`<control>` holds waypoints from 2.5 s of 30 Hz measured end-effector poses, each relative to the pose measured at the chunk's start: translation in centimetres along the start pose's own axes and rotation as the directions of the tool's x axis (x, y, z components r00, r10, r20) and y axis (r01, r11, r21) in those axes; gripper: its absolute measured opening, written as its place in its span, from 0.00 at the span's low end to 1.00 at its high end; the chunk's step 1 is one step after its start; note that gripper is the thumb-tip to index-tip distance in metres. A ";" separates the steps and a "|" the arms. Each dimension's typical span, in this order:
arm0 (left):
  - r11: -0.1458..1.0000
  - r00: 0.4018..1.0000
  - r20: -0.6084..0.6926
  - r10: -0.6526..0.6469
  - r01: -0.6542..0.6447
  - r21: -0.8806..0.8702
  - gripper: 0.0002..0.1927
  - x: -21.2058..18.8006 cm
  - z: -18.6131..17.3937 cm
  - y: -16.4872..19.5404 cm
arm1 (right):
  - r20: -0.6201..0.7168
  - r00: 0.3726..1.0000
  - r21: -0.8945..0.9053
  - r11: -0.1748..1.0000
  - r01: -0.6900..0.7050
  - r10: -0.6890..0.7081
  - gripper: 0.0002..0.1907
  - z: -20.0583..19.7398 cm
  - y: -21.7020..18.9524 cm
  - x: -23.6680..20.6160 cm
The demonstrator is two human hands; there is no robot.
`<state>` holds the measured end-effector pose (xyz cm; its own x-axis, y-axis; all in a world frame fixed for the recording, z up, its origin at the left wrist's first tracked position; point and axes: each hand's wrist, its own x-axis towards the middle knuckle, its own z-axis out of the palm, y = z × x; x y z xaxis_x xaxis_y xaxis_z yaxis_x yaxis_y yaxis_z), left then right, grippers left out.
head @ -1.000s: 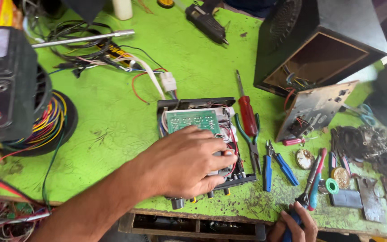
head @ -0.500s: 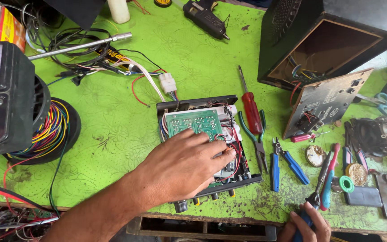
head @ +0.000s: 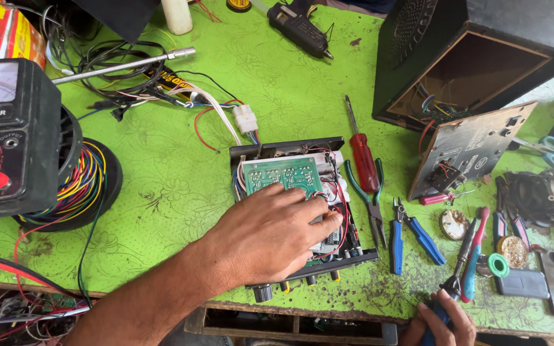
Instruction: The person uses a screwdriver to loosen screws on an open electronic device, then uses a soldering iron to work on the circuit board. They handle wires and components inside the device while seated at a workbench.
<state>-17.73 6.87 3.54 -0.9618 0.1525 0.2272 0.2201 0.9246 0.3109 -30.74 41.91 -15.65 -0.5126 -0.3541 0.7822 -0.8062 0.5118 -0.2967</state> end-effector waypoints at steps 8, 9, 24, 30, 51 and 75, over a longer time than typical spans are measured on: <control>0.989 0.986 0.100 -0.137 0.142 -0.042 0.30 0.0 0.1 -0.1 | -0.004 1.000 0.018 1.000 0.001 -0.001 0.02 -0.1 -0.4 0.3; 0.992 0.990 0.064 -0.123 0.123 -0.002 0.33 -0.1 0.1 0.0 | 0.012 1.000 0.018 1.000 0.000 0.000 0.02 -0.2 -0.4 0.3; 0.970 0.886 0.394 -0.245 0.226 0.094 0.41 2.2 -4.0 1.8 | -0.007 0.998 0.086 0.995 0.055 -0.055 0.03 -2.2 -1.1 1.2; 0.969 0.837 0.491 -0.242 0.233 0.082 0.35 3.3 -5.0 2.4 | -0.048 0.999 0.247 0.969 -0.002 0.014 0.03 -3.3 -1.6 1.1; 0.973 0.961 0.261 -0.094 0.033 0.230 0.27 2.3 -4.2 4.6 | 0.587 0.776 0.203 0.970 0.132 -0.228 0.38 -2.6 -13.3 14.3; 0.904 0.931 0.366 0.016 0.143 -0.403 0.36 2.9 -2.6 -5.0 | 0.294 0.949 0.214 0.975 0.051 -0.114 0.10 2.0 -14.7 15.2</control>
<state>-21.24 1.75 5.06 -0.9510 0.2843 -0.1212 0.1269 0.7167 0.6857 -27.24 27.40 -0.52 -0.4813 -0.6242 0.6153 -0.8758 0.3133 -0.3672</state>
